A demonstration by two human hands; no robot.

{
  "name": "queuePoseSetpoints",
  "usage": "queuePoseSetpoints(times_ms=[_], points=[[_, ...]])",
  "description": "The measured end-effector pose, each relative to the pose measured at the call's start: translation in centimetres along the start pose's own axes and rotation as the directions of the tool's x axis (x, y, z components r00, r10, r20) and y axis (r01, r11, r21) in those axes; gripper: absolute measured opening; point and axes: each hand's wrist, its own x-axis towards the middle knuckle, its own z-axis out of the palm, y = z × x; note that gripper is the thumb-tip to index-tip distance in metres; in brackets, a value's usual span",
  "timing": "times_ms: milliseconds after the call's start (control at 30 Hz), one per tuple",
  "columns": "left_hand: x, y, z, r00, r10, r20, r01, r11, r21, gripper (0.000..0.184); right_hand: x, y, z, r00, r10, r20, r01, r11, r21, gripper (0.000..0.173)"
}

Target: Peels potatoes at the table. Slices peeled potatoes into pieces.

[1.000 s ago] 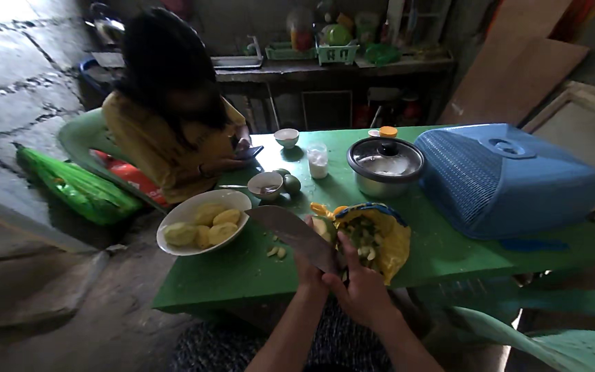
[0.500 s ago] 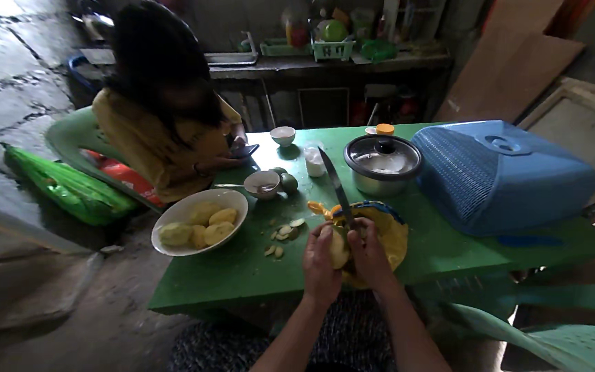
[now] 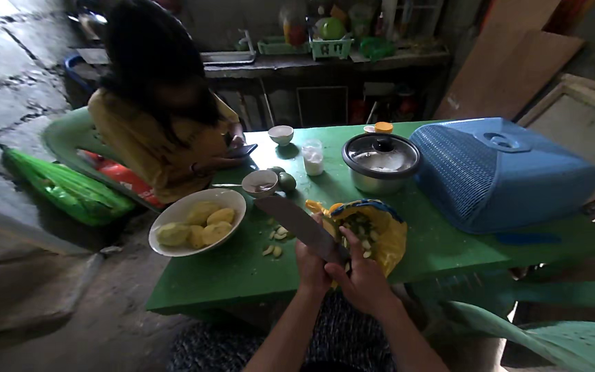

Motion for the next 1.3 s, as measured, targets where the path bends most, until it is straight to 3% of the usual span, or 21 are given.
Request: queuePoseSetpoints(times_ms=[233,400,600,800,933,1067,1167,1300], points=[[0.1,-0.3,-0.6,1.0,0.002,0.007,-0.002,1.0,-0.003,0.028,0.5,0.1,0.2,1.0,0.021,-0.004,-0.021,0.999,0.027,0.089],[-0.6,0.0,-0.2,0.999,-0.026,-0.021,0.027,0.997,0.069,0.031,1.1,0.2,0.3,0.999,0.039,-0.018,-0.039,0.999,0.008,0.079],[0.3,0.6,-1.2,0.992,-0.091,0.087,0.09,0.996,0.009,0.033,0.7,0.5,-0.8,0.998,-0.038,0.042,0.037,0.999,0.032,0.091],[0.2,0.9,-0.7,0.988,-0.138,0.064,0.14,0.989,-0.039,0.022,0.5,1.0,-0.9,0.998,-0.029,0.061,0.027,0.999,0.028,0.094],[0.1,0.5,-0.5,0.995,-0.096,0.038,0.093,0.993,0.078,0.026,1.2,1.2,-0.3,0.999,-0.008,-0.036,0.01,0.998,0.066,0.079],[0.5,0.8,-1.0,0.997,-0.027,0.073,0.016,0.99,0.143,0.025,1.7,1.0,-0.7,1.0,-0.006,0.026,0.002,0.993,0.119,0.081],[0.8,1.0,-1.5,0.992,-0.002,0.125,-0.024,0.979,0.204,0.025,2.0,0.9,-0.9,0.999,-0.002,0.052,-0.009,0.975,0.221,0.073],[0.7,0.2,-1.7,0.973,0.14,0.185,-0.197,0.92,0.339,0.019,2.1,0.9,-0.8,1.0,0.008,0.018,-0.013,0.952,0.305,0.065]])
